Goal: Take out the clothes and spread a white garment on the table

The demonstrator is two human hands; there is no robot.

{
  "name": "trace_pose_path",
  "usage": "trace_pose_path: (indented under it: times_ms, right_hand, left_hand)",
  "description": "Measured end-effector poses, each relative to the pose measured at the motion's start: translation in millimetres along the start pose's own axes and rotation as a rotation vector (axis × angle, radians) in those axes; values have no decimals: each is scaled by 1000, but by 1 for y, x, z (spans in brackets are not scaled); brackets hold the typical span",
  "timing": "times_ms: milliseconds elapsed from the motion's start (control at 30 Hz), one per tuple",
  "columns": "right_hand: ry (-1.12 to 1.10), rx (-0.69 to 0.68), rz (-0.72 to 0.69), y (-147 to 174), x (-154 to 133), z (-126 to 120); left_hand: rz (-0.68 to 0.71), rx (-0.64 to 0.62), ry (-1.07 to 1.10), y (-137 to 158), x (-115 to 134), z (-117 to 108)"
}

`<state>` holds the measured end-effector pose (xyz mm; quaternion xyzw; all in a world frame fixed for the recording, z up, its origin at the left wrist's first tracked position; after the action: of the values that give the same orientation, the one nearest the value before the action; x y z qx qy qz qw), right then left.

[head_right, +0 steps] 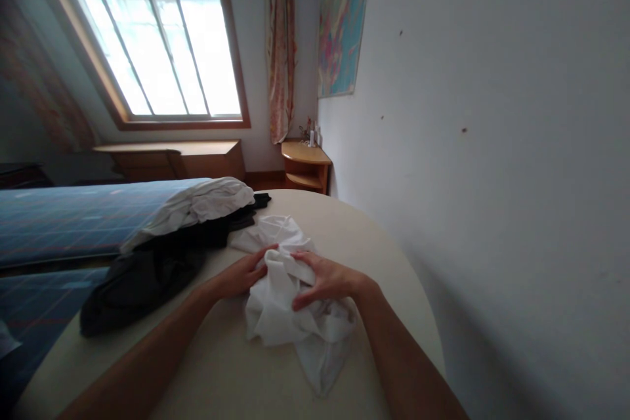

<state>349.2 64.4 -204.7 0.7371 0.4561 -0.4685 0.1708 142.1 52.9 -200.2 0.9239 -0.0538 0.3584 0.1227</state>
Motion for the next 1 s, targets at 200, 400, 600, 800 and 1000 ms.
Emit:
trace_pose_path:
  times_ms: [200, 400, 600, 800, 1000]
  right_hand:
    - [42, -98, 120, 4, -7, 2]
    - [-318, -157, 110, 5, -7, 14]
    - [-393, 343, -29, 4, 11, -28]
    - [-311, -48, 16, 16, -3, -14]
    - [-257, -120, 130, 22, -4, -4]
  left_hand:
    - [-16, -59, -301, 15, 27, -5]
    - [-164, -365, -162, 28, 26, -7]
    - [-160, 232, 243, 3, 8, -62]
    - [-264, 509, 286, -10, -32, -72]
    - [-148, 236, 228, -13, -35, -44]
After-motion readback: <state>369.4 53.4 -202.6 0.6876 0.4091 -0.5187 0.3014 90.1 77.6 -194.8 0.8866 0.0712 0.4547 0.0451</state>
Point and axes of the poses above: each hand's wrist, its own y-axis away from the middle knuckle, its own z-axis out of the palm, x = y × z, the point moved 6 cm from there along -y, towards the middle knuckle, and after that the axes turned 15 degrees about -z, right-handed, at the moved point
